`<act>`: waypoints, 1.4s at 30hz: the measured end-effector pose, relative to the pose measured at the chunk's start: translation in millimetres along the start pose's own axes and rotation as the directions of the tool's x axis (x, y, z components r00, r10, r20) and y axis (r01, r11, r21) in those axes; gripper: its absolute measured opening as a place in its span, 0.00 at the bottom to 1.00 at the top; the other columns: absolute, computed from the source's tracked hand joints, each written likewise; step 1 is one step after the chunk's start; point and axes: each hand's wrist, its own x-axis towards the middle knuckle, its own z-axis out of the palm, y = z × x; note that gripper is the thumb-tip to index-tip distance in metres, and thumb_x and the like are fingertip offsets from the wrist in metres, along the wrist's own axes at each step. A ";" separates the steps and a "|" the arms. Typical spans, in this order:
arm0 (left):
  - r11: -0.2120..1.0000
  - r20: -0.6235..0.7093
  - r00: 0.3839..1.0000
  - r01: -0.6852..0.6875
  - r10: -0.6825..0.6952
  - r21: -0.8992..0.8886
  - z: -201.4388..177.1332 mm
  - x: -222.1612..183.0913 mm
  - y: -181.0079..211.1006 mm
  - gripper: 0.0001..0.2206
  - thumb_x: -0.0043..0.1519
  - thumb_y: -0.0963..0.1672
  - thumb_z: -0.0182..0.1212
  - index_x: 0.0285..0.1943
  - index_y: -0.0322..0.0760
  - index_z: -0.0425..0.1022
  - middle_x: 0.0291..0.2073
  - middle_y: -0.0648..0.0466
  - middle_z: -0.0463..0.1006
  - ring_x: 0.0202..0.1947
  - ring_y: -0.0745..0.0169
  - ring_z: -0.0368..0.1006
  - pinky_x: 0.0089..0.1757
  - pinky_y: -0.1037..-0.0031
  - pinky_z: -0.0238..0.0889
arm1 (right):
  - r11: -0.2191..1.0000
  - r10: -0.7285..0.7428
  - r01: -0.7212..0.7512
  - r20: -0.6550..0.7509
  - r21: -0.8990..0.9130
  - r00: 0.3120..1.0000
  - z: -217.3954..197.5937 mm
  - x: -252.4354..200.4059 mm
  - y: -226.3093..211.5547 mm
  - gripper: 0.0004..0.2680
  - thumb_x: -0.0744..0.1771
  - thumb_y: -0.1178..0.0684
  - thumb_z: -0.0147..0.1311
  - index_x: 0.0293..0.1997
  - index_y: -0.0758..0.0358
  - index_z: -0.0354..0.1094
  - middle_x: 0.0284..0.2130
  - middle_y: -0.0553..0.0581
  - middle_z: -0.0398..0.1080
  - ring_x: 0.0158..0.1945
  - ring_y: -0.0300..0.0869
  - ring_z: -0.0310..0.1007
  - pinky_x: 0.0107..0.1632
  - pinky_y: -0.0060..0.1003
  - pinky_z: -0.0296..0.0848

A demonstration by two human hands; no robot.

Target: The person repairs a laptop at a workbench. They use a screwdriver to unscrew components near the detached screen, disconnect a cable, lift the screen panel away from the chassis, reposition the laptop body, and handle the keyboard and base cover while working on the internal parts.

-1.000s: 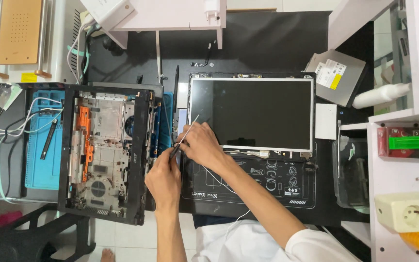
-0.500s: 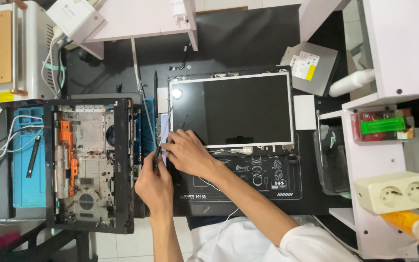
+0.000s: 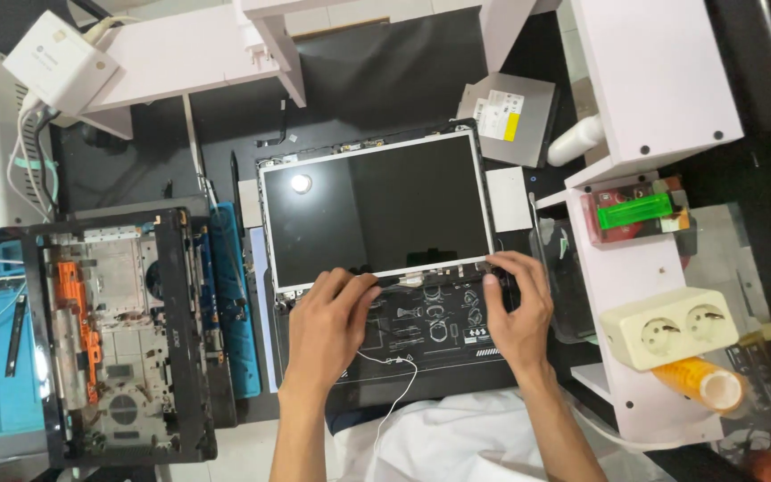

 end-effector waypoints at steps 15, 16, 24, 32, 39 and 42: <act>0.850 0.269 0.878 -0.461 0.395 0.256 17.0 52.9 39.5 0.15 0.48 0.37 0.63 0.45 0.34 0.76 0.38 0.53 0.72 0.42 0.56 0.70 0.41 0.67 0.66 | 0.999 0.044 -0.045 0.009 0.023 0.999 2.1 -12.6 39.2 0.09 0.61 0.66 0.59 0.42 0.63 0.75 0.45 0.58 0.73 0.49 0.50 0.77 0.52 0.40 0.74; 0.850 0.270 0.878 -0.461 0.395 0.255 16.6 53.7 41.6 0.15 0.48 0.37 0.63 0.45 0.34 0.76 0.38 0.53 0.72 0.42 0.56 0.70 0.41 0.67 0.66 | 0.999 0.046 -0.046 0.009 0.022 0.999 1.8 -13.3 40.3 0.09 0.61 0.66 0.59 0.42 0.63 0.75 0.45 0.58 0.73 0.49 0.50 0.77 0.52 0.40 0.74; 0.830 0.311 0.863 -0.483 0.398 0.278 15.0 57.4 51.0 0.12 0.49 0.38 0.63 0.42 0.34 0.76 0.38 0.53 0.72 0.43 0.57 0.71 0.41 0.68 0.67 | 0.997 0.040 -0.041 0.022 0.061 0.999 -0.5 -13.4 42.3 0.10 0.60 0.66 0.58 0.44 0.63 0.75 0.46 0.59 0.72 0.50 0.50 0.76 0.53 0.40 0.74; 0.816 0.315 0.853 -0.503 0.415 0.286 14.3 57.9 55.4 0.14 0.48 0.38 0.63 0.44 0.33 0.77 0.39 0.53 0.72 0.43 0.57 0.71 0.41 0.69 0.67 | 0.997 0.039 -0.041 0.034 0.068 0.999 -3.6 -12.5 40.6 0.10 0.60 0.65 0.59 0.44 0.63 0.75 0.46 0.59 0.72 0.49 0.50 0.76 0.53 0.40 0.74; 0.772 0.328 0.826 -0.553 0.458 0.312 16.2 59.7 67.6 0.10 0.50 0.39 0.63 0.40 0.33 0.78 0.39 0.53 0.72 0.44 0.58 0.70 0.40 0.70 0.66 | 0.993 0.043 -0.048 0.050 0.107 0.998 -6.2 -11.5 36.6 0.10 0.61 0.66 0.59 0.45 0.63 0.76 0.46 0.59 0.72 0.48 0.50 0.77 0.51 0.39 0.75; 0.727 0.362 0.785 -0.610 0.502 0.315 17.4 65.1 85.9 0.06 0.50 0.41 0.64 0.35 0.35 0.78 0.37 0.54 0.71 0.43 0.59 0.69 0.39 0.71 0.65 | 0.998 0.006 -0.009 0.055 0.055 0.998 -5.3 -14.0 40.1 0.10 0.62 0.66 0.60 0.47 0.65 0.76 0.46 0.59 0.73 0.49 0.51 0.76 0.52 0.40 0.74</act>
